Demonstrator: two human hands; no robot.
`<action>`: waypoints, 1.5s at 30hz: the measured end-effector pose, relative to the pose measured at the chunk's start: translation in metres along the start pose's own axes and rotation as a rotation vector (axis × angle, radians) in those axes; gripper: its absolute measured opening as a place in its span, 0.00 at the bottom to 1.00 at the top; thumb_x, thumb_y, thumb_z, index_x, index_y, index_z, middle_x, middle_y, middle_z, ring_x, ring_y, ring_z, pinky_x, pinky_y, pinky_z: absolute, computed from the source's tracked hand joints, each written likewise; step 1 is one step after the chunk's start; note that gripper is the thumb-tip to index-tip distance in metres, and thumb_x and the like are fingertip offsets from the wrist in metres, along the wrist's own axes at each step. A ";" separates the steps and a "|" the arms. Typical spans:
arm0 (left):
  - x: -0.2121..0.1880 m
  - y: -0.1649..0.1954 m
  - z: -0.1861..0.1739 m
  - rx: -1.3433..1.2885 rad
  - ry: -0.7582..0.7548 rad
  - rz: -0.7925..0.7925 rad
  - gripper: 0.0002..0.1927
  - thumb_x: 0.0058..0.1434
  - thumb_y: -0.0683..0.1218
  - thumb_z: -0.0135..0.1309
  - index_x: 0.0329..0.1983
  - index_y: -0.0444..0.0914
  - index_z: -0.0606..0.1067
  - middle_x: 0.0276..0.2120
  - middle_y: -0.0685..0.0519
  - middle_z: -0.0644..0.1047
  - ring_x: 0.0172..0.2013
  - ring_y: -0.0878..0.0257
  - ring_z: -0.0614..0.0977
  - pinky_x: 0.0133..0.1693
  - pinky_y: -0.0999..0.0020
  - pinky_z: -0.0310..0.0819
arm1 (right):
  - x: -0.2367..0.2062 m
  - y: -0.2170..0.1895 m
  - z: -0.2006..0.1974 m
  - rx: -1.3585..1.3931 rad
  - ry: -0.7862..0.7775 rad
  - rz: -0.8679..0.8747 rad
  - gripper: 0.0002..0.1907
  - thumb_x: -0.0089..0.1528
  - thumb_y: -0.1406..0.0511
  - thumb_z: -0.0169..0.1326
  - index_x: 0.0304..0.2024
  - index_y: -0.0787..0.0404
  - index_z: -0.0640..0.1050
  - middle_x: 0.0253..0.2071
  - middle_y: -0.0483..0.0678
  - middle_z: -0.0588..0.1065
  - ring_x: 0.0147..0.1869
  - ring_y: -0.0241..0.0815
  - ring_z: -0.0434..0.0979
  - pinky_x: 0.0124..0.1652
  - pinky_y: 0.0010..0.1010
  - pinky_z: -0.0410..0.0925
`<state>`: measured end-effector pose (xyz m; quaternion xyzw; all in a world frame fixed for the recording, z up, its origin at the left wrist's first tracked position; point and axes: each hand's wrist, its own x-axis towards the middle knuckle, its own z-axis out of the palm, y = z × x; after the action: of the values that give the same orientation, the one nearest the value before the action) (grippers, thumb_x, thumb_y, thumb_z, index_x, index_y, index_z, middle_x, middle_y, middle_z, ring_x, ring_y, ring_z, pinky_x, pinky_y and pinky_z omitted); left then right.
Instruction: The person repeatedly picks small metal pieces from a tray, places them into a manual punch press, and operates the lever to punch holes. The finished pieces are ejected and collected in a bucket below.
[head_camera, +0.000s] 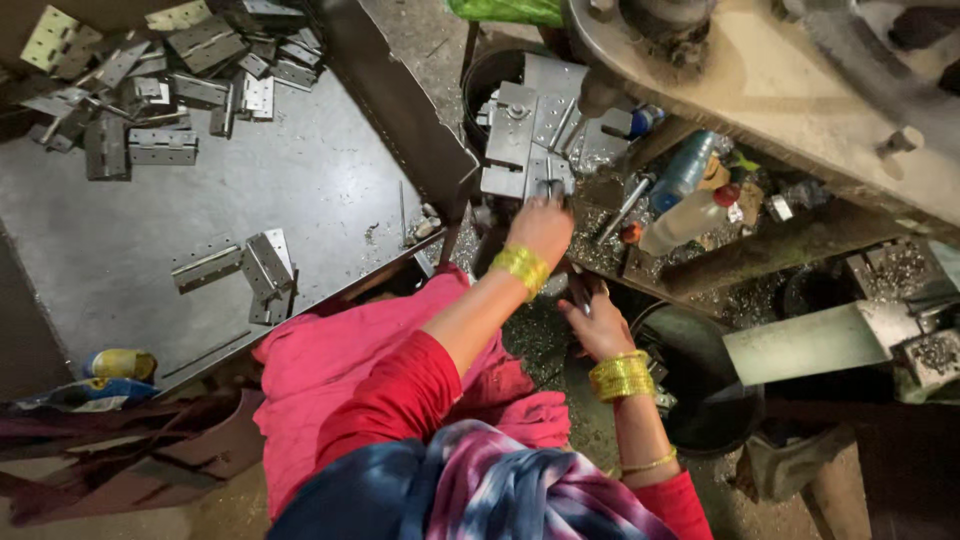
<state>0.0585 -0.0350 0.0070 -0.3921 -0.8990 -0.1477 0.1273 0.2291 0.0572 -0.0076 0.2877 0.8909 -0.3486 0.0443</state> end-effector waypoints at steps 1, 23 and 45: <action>0.004 -0.003 0.002 -0.071 -0.090 -0.089 0.18 0.64 0.49 0.47 0.38 0.34 0.83 0.56 0.41 0.76 0.56 0.49 0.75 0.56 0.52 0.67 | -0.001 -0.005 -0.002 -0.009 -0.065 0.107 0.43 0.58 0.49 0.57 0.71 0.55 0.59 0.49 0.61 0.79 0.48 0.65 0.82 0.46 0.50 0.74; 0.033 -0.018 0.008 0.215 -0.238 -0.111 0.22 0.62 0.50 0.46 0.53 0.34 0.80 0.65 0.42 0.70 0.69 0.48 0.61 0.68 0.39 0.35 | 0.029 0.078 0.047 -0.236 0.010 0.062 0.28 0.62 0.48 0.57 0.51 0.63 0.77 0.49 0.67 0.77 0.54 0.69 0.76 0.51 0.53 0.70; 0.053 -0.018 -0.018 0.213 -0.278 -0.201 0.34 0.67 0.59 0.40 0.69 0.33 0.66 0.73 0.45 0.58 0.73 0.49 0.52 0.67 0.39 0.22 | 0.032 0.086 0.057 -0.181 0.187 -0.104 0.30 0.62 0.47 0.55 0.50 0.67 0.77 0.45 0.68 0.78 0.50 0.71 0.78 0.47 0.53 0.71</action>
<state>0.0123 -0.0176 0.0391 -0.3012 -0.9531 -0.0082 0.0273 0.2420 0.0870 -0.1109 0.2672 0.9327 -0.2400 -0.0314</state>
